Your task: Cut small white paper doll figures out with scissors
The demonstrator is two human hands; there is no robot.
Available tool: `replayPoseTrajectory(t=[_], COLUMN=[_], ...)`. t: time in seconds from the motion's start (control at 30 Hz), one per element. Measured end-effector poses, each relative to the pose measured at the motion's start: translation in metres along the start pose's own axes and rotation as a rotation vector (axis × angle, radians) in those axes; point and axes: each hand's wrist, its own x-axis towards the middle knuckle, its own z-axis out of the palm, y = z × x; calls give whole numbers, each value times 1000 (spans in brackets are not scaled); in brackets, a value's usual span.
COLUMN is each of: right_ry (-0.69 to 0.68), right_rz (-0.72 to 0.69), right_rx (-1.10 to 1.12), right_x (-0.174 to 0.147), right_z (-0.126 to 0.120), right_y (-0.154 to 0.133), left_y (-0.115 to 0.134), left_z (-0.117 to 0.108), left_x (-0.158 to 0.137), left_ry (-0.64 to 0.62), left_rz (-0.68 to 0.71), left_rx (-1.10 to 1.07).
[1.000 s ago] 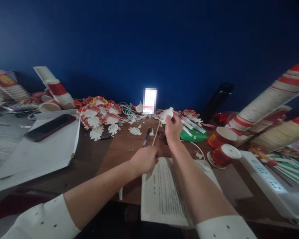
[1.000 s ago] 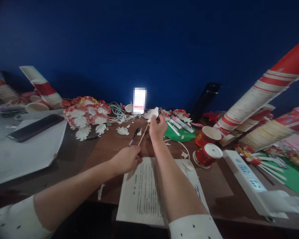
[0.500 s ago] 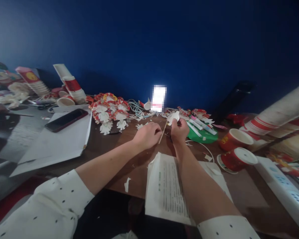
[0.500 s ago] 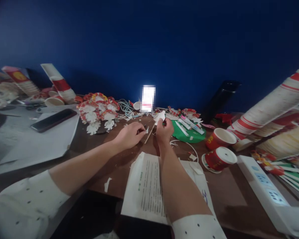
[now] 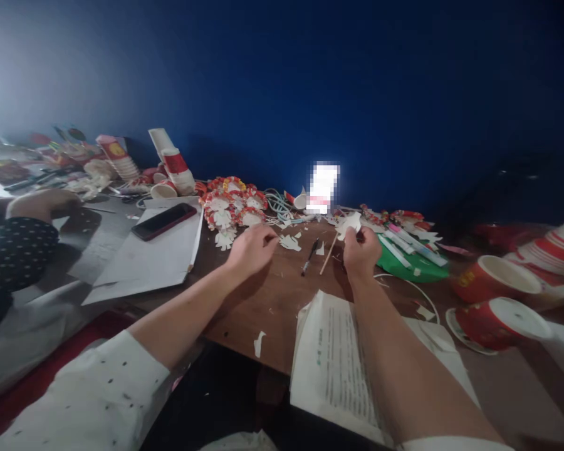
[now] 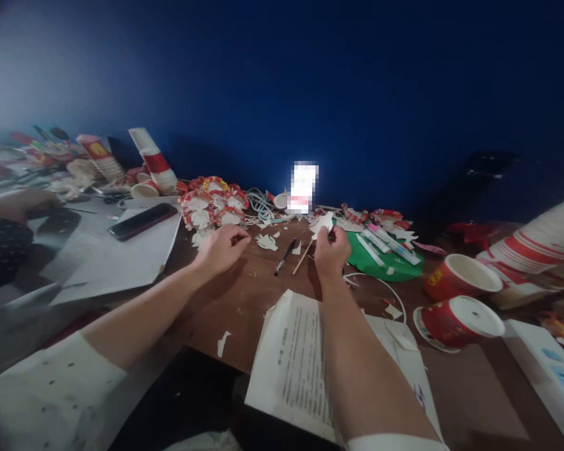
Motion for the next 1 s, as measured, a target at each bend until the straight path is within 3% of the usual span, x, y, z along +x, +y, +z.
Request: replayPoseTrajectory(t=[0.3, 0.53, 0.8, 1.0], right_ry=[13, -3, 12, 5], right_rz=[7, -4, -10, 14], right_rx=[-9, -11, -8, 34], right_x=[1, 1, 2, -1], right_z=[0, -2, -1, -3], right_y=[-4, -3, 0, -9], left_y=[-83, -109, -87, -18], left_z=[-73, -97, -74, -28], left_x=[-4, -13, -9, 11], left_ry=[45, -9, -39, -85], left_rz=[-253, -373, -282, -84], left_rx=[289, 379, 286, 157])
